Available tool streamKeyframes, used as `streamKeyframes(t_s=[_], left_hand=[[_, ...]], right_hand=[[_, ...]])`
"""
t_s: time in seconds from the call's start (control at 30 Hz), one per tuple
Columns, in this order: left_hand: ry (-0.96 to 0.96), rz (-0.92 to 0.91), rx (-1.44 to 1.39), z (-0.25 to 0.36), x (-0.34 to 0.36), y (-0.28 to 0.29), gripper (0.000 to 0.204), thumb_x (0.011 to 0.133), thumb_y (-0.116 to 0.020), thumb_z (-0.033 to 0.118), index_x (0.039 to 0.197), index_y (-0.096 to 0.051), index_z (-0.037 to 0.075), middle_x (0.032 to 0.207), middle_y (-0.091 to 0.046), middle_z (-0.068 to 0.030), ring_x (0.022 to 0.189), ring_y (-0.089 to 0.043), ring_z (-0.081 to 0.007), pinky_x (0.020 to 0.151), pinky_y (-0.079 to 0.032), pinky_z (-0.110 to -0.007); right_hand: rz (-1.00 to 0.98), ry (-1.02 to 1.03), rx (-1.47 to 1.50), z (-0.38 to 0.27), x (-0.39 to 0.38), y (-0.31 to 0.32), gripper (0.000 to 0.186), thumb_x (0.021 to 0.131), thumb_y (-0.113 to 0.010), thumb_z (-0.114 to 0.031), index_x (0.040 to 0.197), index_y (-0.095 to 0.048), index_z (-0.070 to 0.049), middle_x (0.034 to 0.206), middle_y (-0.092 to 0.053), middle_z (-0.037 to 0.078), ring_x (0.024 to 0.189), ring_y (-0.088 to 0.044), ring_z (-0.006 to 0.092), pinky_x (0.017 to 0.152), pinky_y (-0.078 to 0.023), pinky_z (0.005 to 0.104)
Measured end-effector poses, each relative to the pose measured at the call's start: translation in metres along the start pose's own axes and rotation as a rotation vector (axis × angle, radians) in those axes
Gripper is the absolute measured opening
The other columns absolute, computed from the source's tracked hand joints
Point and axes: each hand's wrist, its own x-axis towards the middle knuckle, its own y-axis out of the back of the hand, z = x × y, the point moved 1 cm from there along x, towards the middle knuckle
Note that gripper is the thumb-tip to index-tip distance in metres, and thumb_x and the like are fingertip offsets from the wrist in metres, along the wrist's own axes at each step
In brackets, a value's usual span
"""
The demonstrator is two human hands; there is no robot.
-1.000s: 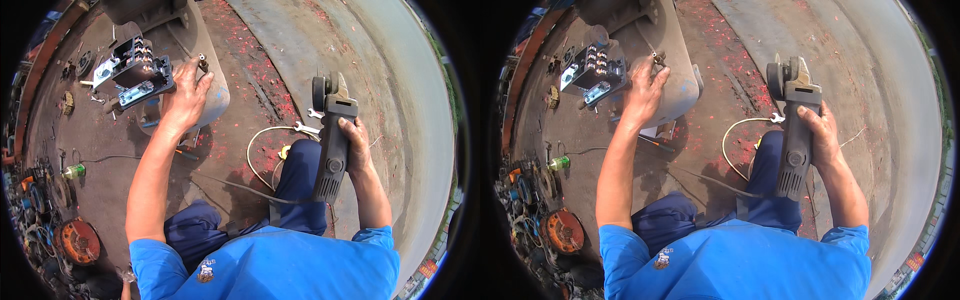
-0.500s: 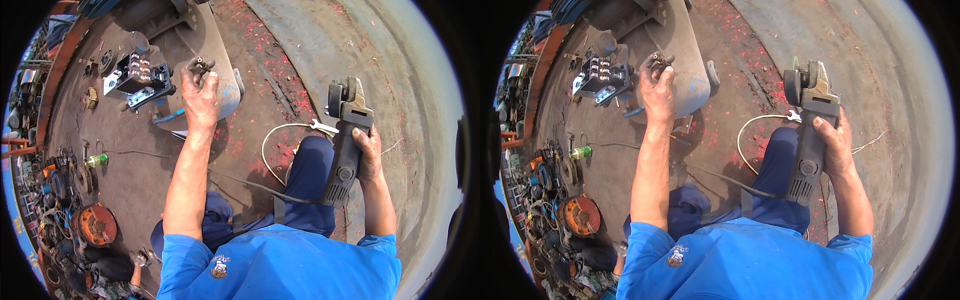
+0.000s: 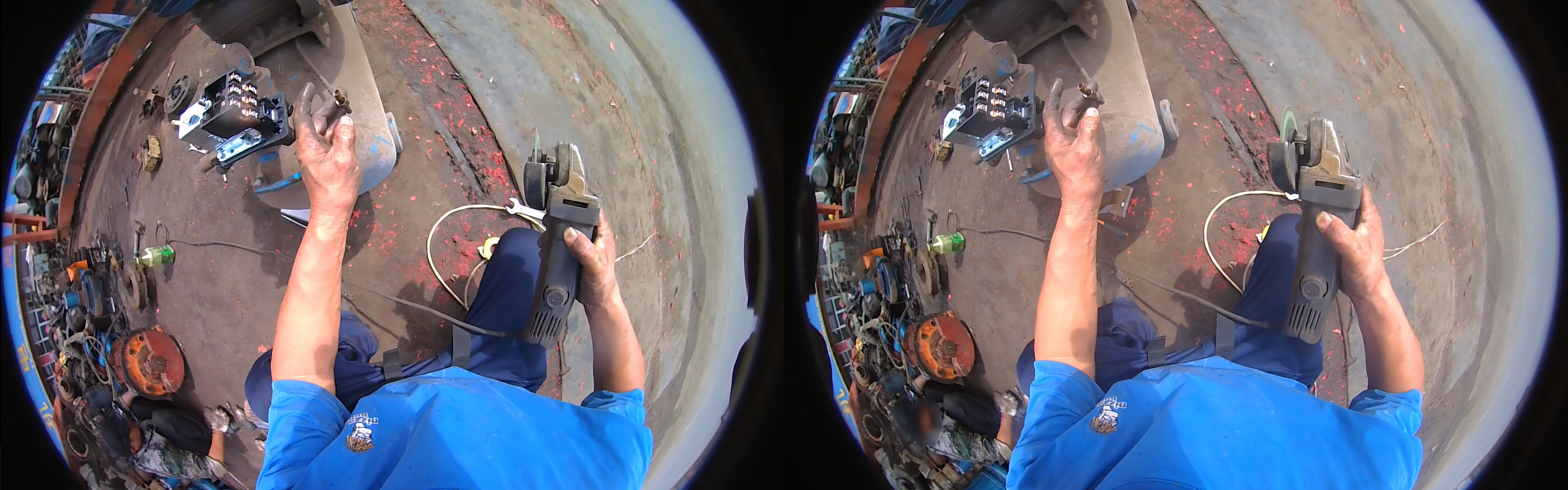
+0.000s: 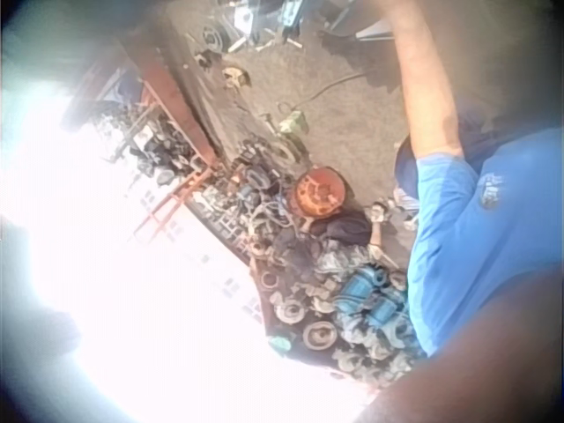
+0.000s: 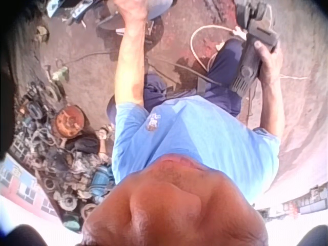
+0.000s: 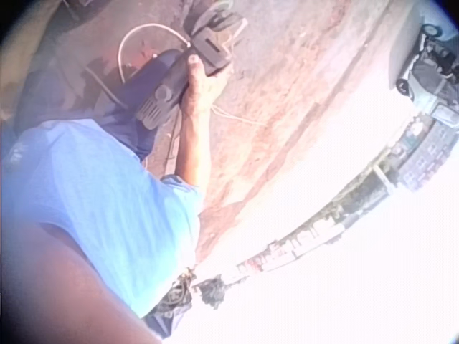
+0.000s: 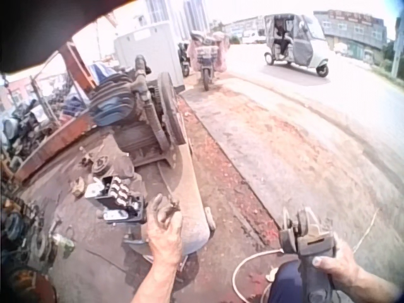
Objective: The person removes a small metal pin from a black electrical component, then uses an angle grinder to smooth the pin's surface. After grinding, the person reinserts the pin into the component and tightens it by hand.
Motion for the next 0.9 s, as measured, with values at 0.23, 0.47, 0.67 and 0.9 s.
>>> streamKeyframes(t_s=[0.23,0.47,0.67,0.9], left_hand=[[0.119,0.321,0.063,0.011,0.012,-0.029,0.034,0.092,-0.073,0.008,0.116,-0.054,-0.007,0.098,-0.065,-0.0142,0.087,-0.060,-0.0146,0.077,-0.050,-0.030],[0.332,0.534,-0.360,-0.008,0.014,-0.038,0.039,0.103,-0.055,0.033,0.111,-0.060,-0.005,0.104,-0.064,-0.0097,0.098,-0.058,-0.0164,0.091,-0.044,-0.033],[0.240,0.360,-0.102,0.000,0.010,-0.038,0.033,0.098,-0.061,0.037,0.109,-0.063,0.006,0.107,-0.070,-0.0072,0.106,-0.059,-0.0178,0.095,-0.039,-0.037],[0.379,0.392,-0.397,-0.003,0.022,-0.019,0.014,0.094,-0.063,0.016,0.103,-0.066,0.005,0.103,-0.069,-0.0055,0.102,-0.059,-0.0164,0.096,-0.041,-0.034]], right_hand=[[-0.040,-0.045,0.022,-0.007,-0.006,-0.004,0.071,0.077,-0.080,-0.034,0.131,-0.048,0.000,0.105,-0.065,0.014,0.084,-0.068,0.0224,0.072,-0.059,0.0380],[-0.034,-0.026,0.003,-0.003,-0.011,-0.008,0.071,0.077,-0.079,-0.033,0.132,-0.048,0.000,0.108,-0.065,0.014,0.086,-0.068,0.0221,0.076,-0.059,0.0371],[-0.039,-0.033,-0.020,-0.004,-0.012,-0.009,0.071,0.078,-0.079,-0.033,0.132,-0.048,0.000,0.107,-0.064,0.014,0.086,-0.068,0.0225,0.075,-0.059,0.0373],[-0.054,-0.024,-0.028,-0.005,-0.015,-0.015,0.070,0.077,-0.080,-0.033,0.131,-0.048,0.000,0.103,-0.064,0.013,0.084,-0.069,0.0224,0.074,-0.059,0.0373]])
